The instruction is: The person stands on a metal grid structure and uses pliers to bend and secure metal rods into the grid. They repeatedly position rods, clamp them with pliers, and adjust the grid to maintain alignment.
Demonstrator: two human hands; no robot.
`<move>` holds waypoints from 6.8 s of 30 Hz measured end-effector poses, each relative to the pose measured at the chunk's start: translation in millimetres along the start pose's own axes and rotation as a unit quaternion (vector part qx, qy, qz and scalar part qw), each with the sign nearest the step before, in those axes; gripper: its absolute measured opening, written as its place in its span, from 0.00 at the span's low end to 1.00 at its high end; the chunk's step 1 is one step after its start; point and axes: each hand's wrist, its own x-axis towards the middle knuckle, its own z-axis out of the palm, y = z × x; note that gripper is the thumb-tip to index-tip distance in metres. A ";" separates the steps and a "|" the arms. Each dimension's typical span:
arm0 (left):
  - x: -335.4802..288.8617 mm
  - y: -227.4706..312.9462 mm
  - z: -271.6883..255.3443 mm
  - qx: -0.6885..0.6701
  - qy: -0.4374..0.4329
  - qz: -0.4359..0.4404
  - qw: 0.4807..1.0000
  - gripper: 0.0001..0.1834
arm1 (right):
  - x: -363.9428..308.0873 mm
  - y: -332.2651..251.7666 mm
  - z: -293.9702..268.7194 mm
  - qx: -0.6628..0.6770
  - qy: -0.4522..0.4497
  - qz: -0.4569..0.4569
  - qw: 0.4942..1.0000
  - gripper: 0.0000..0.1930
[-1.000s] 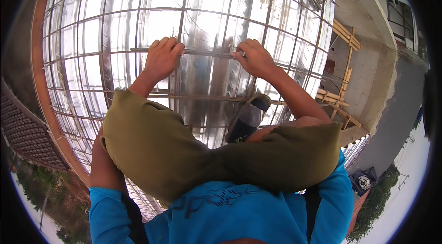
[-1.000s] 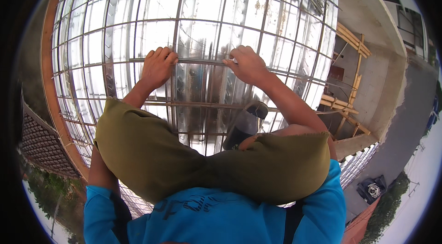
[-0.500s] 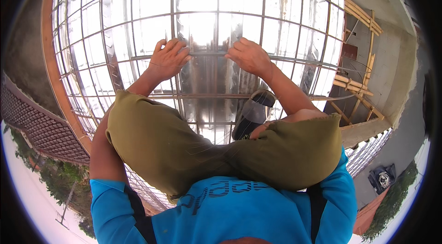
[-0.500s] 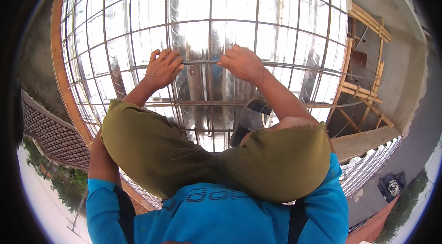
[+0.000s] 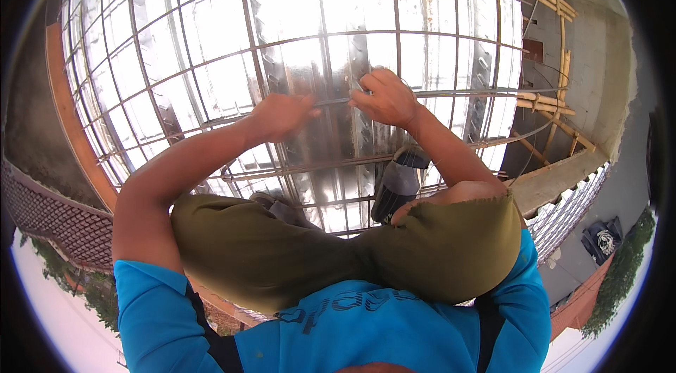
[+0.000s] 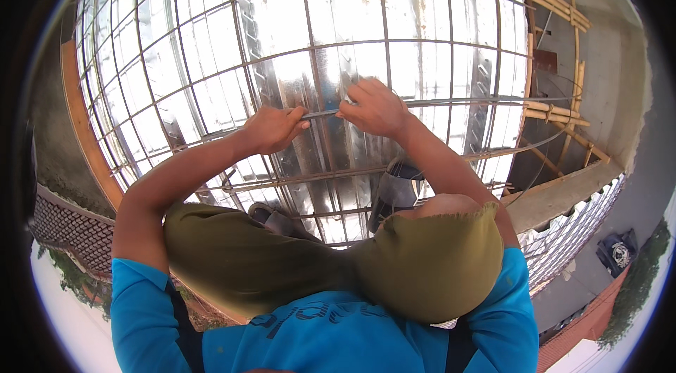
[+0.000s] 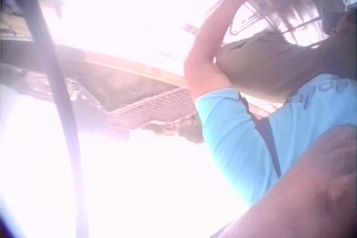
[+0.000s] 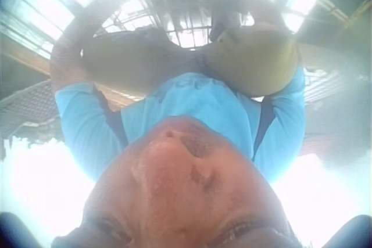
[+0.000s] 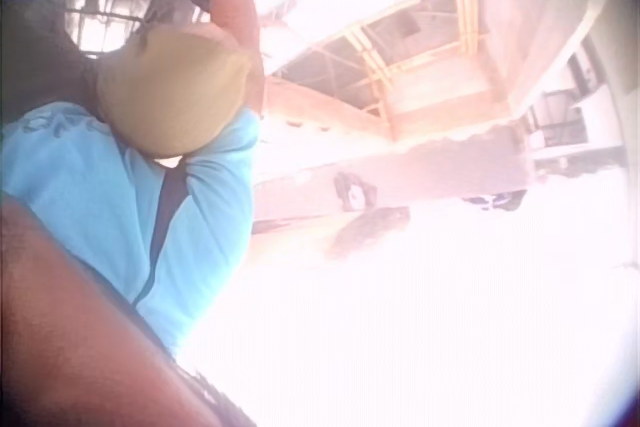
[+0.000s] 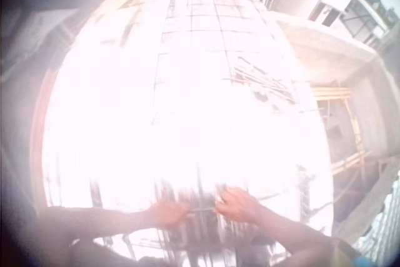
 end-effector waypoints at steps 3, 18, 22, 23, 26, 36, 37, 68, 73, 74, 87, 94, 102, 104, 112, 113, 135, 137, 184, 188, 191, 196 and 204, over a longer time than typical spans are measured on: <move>5.2 5.6 -3.2 -0.003 0.002 -0.038 0.999 0.24 | -4.1 2.6 12.0 -0.002 0.057 0.004 0.998 0.09; 10.0 9.1 -0.6 0.094 -0.005 -0.102 0.990 0.27 | -26.4 13.9 -67.6 0.128 0.322 0.515 0.784 0.12; 9.6 12.1 28.6 0.117 0.114 -0.045 0.986 0.27 | -109.4 2.2 -115.1 0.071 0.506 0.574 0.640 0.13; 9.1 10.6 34.3 0.115 0.133 -0.049 0.983 0.27 | -122.2 -18.1 -133.7 0.077 0.500 0.597 0.623 0.13; 18.4 -12.6 77.3 0.108 0.134 0.053 0.984 0.27 | -231.6 -93.0 -100.8 -0.011 0.509 0.628 0.589 0.11; -26.6 -15.7 48.9 0.173 0.092 -0.027 0.980 0.28 | -255.7 -374.1 88.0 0.097 0.294 0.793 0.525 0.14; -25.3 -12.7 48.2 0.177 0.091 -0.028 0.980 0.28 | -250.8 -386.4 110.0 0.127 0.319 0.795 0.500 0.15; -45.6 -23.9 3.2 0.208 0.099 -0.063 0.971 0.29 | -288.9 -800.2 158.2 -0.031 0.241 0.961 -0.131 0.19; -34.7 -5.8 24.1 0.174 0.100 -0.072 0.977 0.29 | -320.9 -779.6 160.2 -0.115 0.400 0.897 -0.151 0.21; -29.8 -2.1 16.4 0.177 0.114 -0.074 0.975 0.29 | -318.8 -730.7 156.7 -0.136 0.486 0.853 -0.131 0.21; -4.9 15.8 25.5 0.098 0.145 -0.050 0.983 0.28 | -240.0 -317.4 -76.4 0.204 0.487 0.686 0.501 0.15; -22.0 5.7 27.3 0.049 0.168 -0.086 0.981 0.28 | -139.6 -163.7 -145.1 0.004 0.180 0.575 0.798 0.13; -20.6 -3.9 41.7 0.031 0.212 -0.041 0.976 0.31 | -0.2 -119.4 -287.2 -0.301 -0.093 0.359 0.879 0.13; -18.3 -3.8 41.9 0.007 0.197 -0.048 0.979 0.32 | 17.1 -126.7 -307.3 -0.336 -0.091 0.317 0.882 0.12; -16.0 -3.5 33.1 0.008 0.167 -0.047 0.985 0.32 | 3.9 -143.3 -331.5 -0.441 -0.095 0.326 0.831 0.10; -12.8 2.1 28.5 0.017 0.160 -0.045 0.986 0.33 | -14.8 -130.9 -326.2 -0.421 -0.071 0.317 0.847 0.11; 1.3 13.5 -14.5 -0.021 -0.007 -0.128 0.991 0.29 | 73.5 -39.2 -169.4 -0.127 -0.146 0.293 0.936 0.07; 0.6 13.9 -13.9 -0.021 0.060 -0.107 0.992 0.29 | 75.7 -35.0 -176.6 -0.094 -0.113 0.328 0.933 0.06; -13.4 95.8 -123.5 -0.526 0.261 -0.079 0.805 0.20 | 73.3 -98.5 -131.5 0.270 0.090 0.387 0.877 0.11; -13.1 84.4 -124.3 -0.491 0.166 -0.081 0.851 0.17 | 71.5 -92.4 -138.5 0.278 0.032 0.382 0.881 0.11; -24.9 70.0 -135.8 -0.478 0.081 -0.070 0.872 0.16 | 81.7 -86.9 -146.6 0.298 -0.026 0.375 0.877 0.10; -30.4 58.1 -133.1 -0.440 0.031 -0.006 0.898 0.16 | 82.0 -73.2 -151.2 0.435 -0.130 0.384 0.804 0.11; -48.7 55.9 -21.3 -0.445 -0.048 -0.222 0.866 0.24 | 74.4 -40.9 -78.9 0.045 -0.246 0.305 0.919 0.09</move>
